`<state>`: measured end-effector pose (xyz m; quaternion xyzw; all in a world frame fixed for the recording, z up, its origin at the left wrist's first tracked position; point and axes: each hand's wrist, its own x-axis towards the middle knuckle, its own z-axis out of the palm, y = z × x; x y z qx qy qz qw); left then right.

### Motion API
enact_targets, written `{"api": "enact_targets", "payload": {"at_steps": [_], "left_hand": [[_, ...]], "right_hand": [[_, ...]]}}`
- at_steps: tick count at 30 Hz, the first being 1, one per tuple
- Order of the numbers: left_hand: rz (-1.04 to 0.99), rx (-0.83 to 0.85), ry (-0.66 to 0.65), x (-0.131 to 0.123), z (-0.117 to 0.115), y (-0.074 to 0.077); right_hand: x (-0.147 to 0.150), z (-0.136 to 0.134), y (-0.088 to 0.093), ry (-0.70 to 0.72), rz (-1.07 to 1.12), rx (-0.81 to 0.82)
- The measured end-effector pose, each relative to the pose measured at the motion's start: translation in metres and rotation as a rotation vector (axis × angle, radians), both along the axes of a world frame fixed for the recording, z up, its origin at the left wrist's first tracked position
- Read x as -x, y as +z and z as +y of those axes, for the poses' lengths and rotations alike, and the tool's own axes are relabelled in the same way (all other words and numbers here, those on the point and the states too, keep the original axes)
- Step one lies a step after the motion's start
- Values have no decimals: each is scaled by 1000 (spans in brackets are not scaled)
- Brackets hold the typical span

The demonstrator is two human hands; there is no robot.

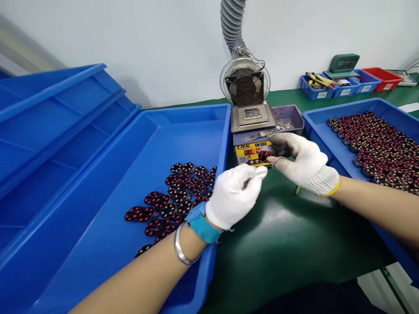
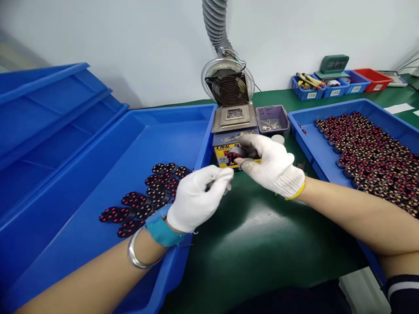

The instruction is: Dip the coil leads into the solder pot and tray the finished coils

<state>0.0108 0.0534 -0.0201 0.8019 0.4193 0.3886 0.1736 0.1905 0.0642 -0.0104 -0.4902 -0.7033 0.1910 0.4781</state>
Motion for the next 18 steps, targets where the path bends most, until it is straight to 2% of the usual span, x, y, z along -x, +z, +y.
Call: {"api": "enact_targets", "payload": {"at_steps": [2, 4, 7, 11, 14, 18], "left_hand": [[141, -46, -115, 0, -1, -2], [303, -18, -178, -1, 0, -4], [508, 58, -185, -4, 2, -6], [621, 142, -172, -6, 4, -8], [644, 169, -197, -5, 4, -10], [610, 168, -214, -4, 5, -12]], "right_hand": [[-7, 14, 5, -46, -46, -29], [-14, 36, 16, -89, -179, -76], [-15, 77, 42, -193, -489, -143], [1, 131, 71, -256, -843, -145], [15, 158, 75, -238, -952, -88], [28, 175, 68, -195, -1011, -35]]}}
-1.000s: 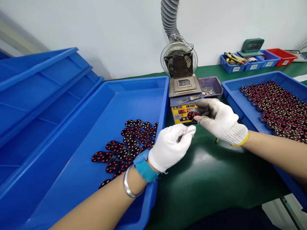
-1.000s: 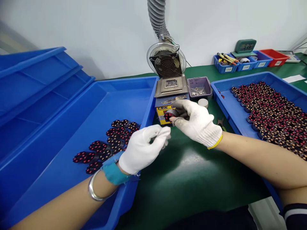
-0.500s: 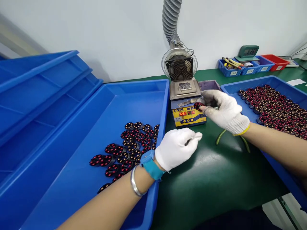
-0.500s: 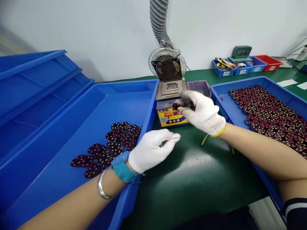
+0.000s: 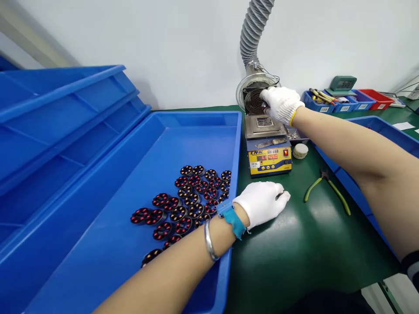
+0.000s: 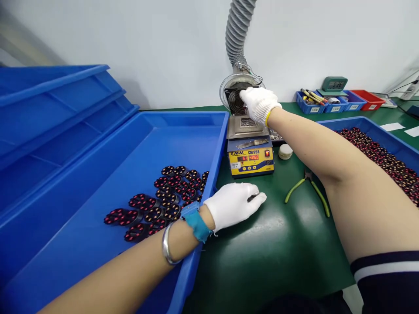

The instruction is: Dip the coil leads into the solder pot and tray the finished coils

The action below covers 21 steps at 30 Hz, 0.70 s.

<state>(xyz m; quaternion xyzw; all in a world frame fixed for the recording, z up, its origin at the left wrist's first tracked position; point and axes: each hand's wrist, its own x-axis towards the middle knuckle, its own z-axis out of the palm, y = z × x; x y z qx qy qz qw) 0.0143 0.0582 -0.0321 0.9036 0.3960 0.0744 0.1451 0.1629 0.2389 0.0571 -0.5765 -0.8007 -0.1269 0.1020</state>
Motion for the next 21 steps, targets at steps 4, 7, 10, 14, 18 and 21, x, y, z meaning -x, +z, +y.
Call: {"api": "enact_targets", "payload": {"at_steps": [4, 7, 10, 14, 18, 21], "left_hand": [[0, 13, -23, 0, 0, 0], [3, 30, -25, 0, 0, 0], [10, 48, -16, 0, 0, 0], [6, 69, -11, 0, 0, 0], [-98, 109, 51, 0, 2, 1], [-374, 211, 197, 0, 8, 3]], "right_hand": [[5, 5, -6, 7, -64, 31], [7, 6, -7, -11, -89, 45], [8, 5, -8, 3, -109, 34], [10, 3, -9, 10, -86, 35], [8, 0, -1, -6, -50, 36], [5, -10, 10, -4, 47, -27]]}}
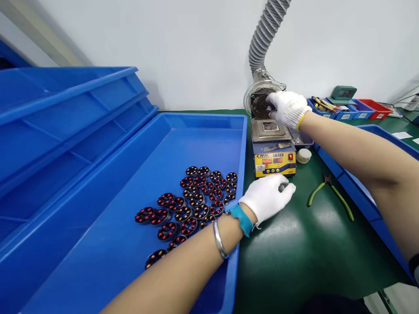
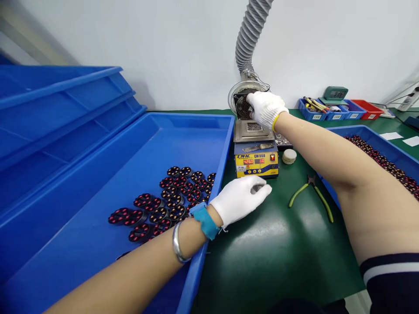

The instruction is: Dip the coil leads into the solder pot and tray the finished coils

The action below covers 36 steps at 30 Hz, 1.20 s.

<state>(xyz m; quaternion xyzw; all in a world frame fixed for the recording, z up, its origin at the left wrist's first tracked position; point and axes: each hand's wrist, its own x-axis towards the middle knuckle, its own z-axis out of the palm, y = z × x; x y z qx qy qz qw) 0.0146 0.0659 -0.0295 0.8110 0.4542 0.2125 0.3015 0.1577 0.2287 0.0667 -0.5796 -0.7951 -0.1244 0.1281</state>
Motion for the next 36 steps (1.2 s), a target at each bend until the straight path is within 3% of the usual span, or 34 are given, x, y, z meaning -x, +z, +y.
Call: {"api": "enact_targets", "payload": {"at_steps": [3, 7, 12, 15, 18, 21, 29, 32, 36], "left_hand": [[-426, 158, 211, 0, 9, 1], [-847, 293, 388, 1, 20, 2], [-1013, 349, 431, 5, 21, 4], [-1023, 373, 453, 5, 20, 7], [-1000, 381, 456, 5, 20, 10], [-962, 399, 440, 5, 20, 11], [-814, 461, 356, 5, 17, 12], [-799, 456, 356, 5, 17, 13], [-810, 457, 349, 6, 18, 13]], "right_hand": [[0, -22, 4, 13, 188, -14], [11, -64, -9, 74, 447, 158], [17, -104, -29, 10, 540, 294], [7, -107, -35, 116, 580, 374], [-5, -101, -37, 199, 706, 581], [-12, -89, -35, 149, 826, 669], [-27, -16, -21, -174, 599, 237], [-28, 4, -23, -195, 580, 172], [-25, 10, -30, -208, 518, 148]]}}
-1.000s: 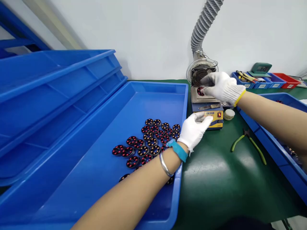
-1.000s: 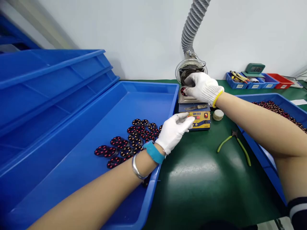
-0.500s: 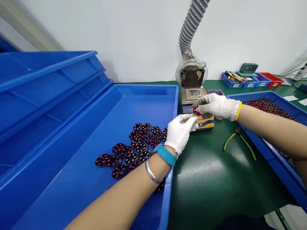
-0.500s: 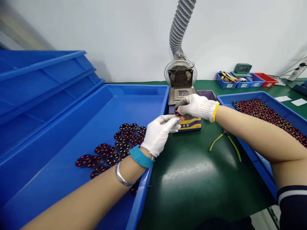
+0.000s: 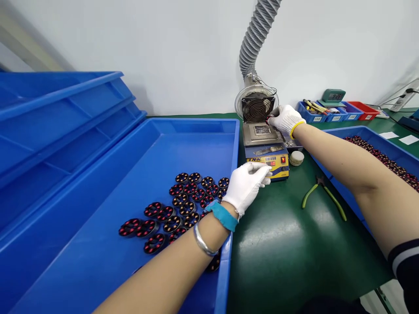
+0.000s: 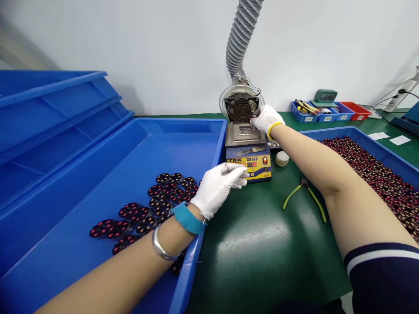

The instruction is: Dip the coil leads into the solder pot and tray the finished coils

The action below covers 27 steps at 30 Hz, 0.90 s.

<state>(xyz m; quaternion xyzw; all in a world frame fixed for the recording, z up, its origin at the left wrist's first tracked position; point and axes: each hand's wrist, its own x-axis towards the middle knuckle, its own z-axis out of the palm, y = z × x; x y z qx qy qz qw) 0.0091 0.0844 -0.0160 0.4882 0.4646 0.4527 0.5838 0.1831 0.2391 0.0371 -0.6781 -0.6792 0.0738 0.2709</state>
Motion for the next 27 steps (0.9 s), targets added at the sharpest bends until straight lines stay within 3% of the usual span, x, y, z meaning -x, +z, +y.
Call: {"api": "enact_targets", "payload": {"at_steps": [7, 21, 27], "left_hand": [[40, -8, -21, -1, 0, -1], [96, -18, -51, 0, 1, -1], [109, -102, -41, -1, 1, -3]], "right_hand": [[1, -4, -4, -9, -87, 48], [2, 0, -4, -43, -55, 6], [-3, -16, 14, -16, 156, 8]]}}
